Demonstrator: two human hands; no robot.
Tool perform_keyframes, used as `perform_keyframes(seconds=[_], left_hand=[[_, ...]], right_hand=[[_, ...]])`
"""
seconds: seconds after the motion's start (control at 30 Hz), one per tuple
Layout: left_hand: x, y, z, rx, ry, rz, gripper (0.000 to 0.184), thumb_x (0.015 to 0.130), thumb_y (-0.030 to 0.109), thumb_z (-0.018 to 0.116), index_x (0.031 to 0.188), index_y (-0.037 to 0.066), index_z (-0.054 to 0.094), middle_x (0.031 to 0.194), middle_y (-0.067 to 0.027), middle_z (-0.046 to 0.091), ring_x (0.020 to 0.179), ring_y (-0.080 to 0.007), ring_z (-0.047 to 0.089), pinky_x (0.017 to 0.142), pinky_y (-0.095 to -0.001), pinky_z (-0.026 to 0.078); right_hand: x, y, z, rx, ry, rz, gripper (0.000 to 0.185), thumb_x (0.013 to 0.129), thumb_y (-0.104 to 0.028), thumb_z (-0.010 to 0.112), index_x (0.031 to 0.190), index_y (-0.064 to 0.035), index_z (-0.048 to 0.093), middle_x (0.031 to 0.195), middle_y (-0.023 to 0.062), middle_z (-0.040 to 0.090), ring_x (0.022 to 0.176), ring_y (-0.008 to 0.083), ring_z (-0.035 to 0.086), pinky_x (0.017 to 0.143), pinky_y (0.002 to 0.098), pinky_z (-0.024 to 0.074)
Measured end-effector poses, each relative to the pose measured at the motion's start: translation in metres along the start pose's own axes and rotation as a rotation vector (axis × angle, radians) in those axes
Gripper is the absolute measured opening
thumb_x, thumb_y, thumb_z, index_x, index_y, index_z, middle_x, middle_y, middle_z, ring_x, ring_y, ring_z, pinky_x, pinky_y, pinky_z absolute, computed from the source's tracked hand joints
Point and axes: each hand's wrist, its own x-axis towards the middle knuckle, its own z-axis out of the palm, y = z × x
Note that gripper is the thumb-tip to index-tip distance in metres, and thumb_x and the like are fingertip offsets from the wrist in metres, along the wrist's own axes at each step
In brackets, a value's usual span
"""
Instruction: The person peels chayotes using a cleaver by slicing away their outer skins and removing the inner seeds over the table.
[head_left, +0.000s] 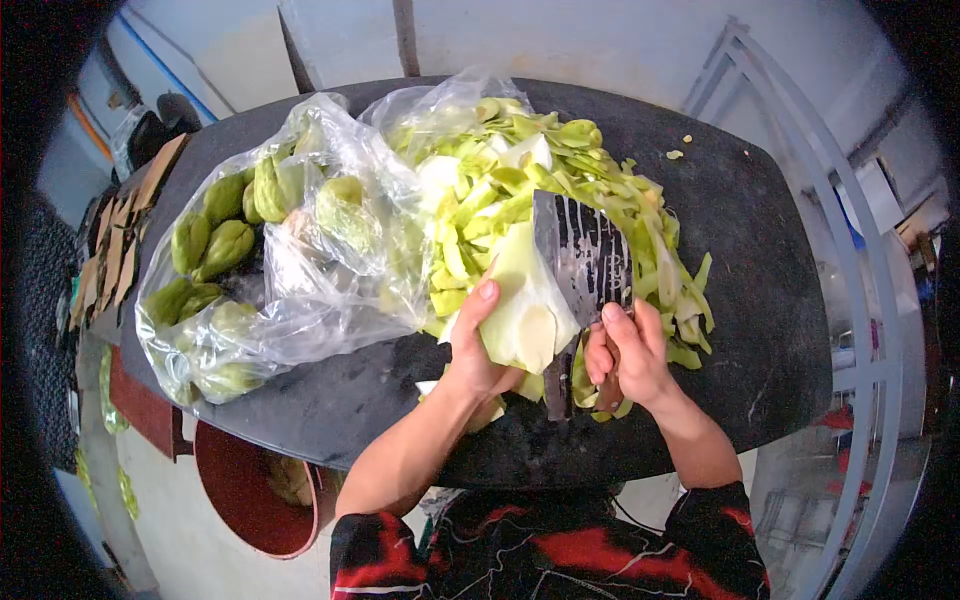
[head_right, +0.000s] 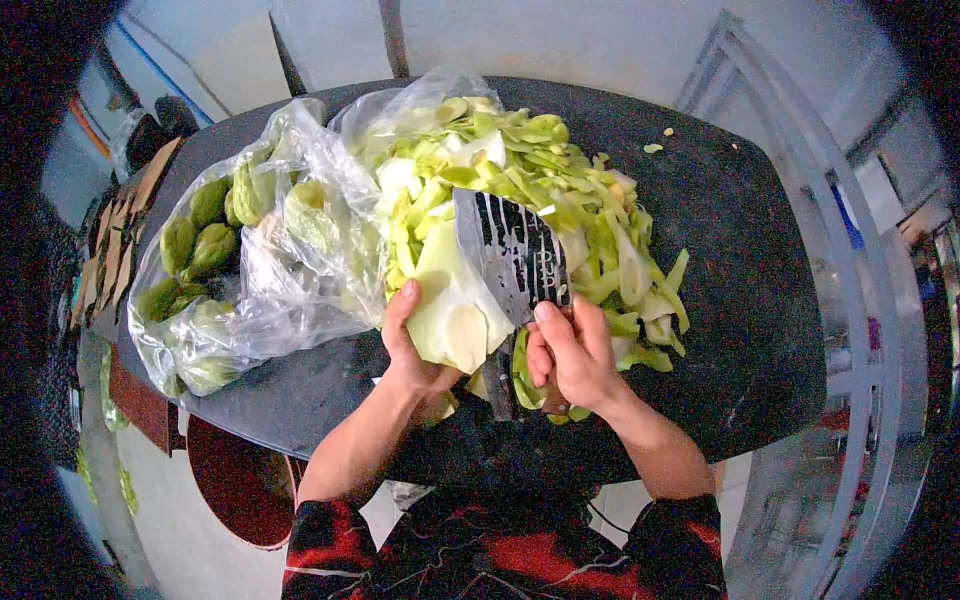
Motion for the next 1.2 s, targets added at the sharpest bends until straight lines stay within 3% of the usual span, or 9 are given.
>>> perform_keyframes(seconds=[0.23,0.33,0.63,0.9,1.2], left_hand=[[-0.001,-0.003,-0.002,0.023,-0.04,0.012,0.078,0.083,0.048,0.059,0.143,0.006,0.035,0.13,-0.016,0.053,0.117,-0.0294,0.055,0.099,-0.0419,0.045],[-0.001,-0.009,-0.001,0.049,0.035,0.052,0.076,0.083,0.05,0.058,0.141,0.005,0.038,0.128,-0.0171,0.055,0.114,-0.0303,0.057,0.098,-0.0425,0.046],[-0.003,0.0,0.001,-0.042,-0.048,-0.054,0.071,0.086,0.055,0.053,0.134,0.003,0.044,0.12,-0.0176,0.059,0.107,-0.0305,0.06,0.092,-0.0446,0.05],[-0.003,0.016,0.0,0.008,0.199,0.033,0.068,0.084,0.059,0.055,0.129,0.008,0.049,0.115,-0.0119,0.061,0.102,-0.0277,0.062,0.086,-0.0424,0.053],[-0.006,0.038,-0.008,-0.012,0.115,0.195,0.066,0.084,0.057,0.055,0.131,0.012,0.049,0.118,-0.0119,0.059,0.105,-0.0267,0.06,0.089,-0.0425,0.051]], right_hand=[[-0.002,0.003,0.006,-0.011,0.028,-0.042,0.026,0.102,-0.025,0.045,0.085,-0.0057,0.042,0.052,0.002,0.045,0.042,0.012,0.047,0.041,0.0285,0.0412],[-0.003,-0.001,0.007,-0.004,0.039,-0.051,0.025,0.102,-0.025,0.045,0.086,-0.0059,0.042,0.052,0.0017,0.045,0.042,0.0118,0.047,0.041,0.0283,0.0413],[0.002,-0.01,0.006,-0.015,-0.017,0.013,0.025,0.102,-0.025,0.045,0.086,-0.0056,0.043,0.053,0.0016,0.045,0.042,0.0118,0.047,0.041,0.0278,0.0409],[0.021,-0.02,0.022,-0.039,-0.071,0.025,0.026,0.102,-0.026,0.047,0.084,-0.0068,0.043,0.053,0.0008,0.047,0.041,0.0109,0.047,0.04,0.0264,0.0394],[0.026,-0.017,0.05,-0.052,0.018,-0.073,0.027,0.101,-0.028,0.048,0.085,-0.0064,0.043,0.054,0.0018,0.047,0.042,0.0118,0.047,0.04,0.0271,0.0397]])
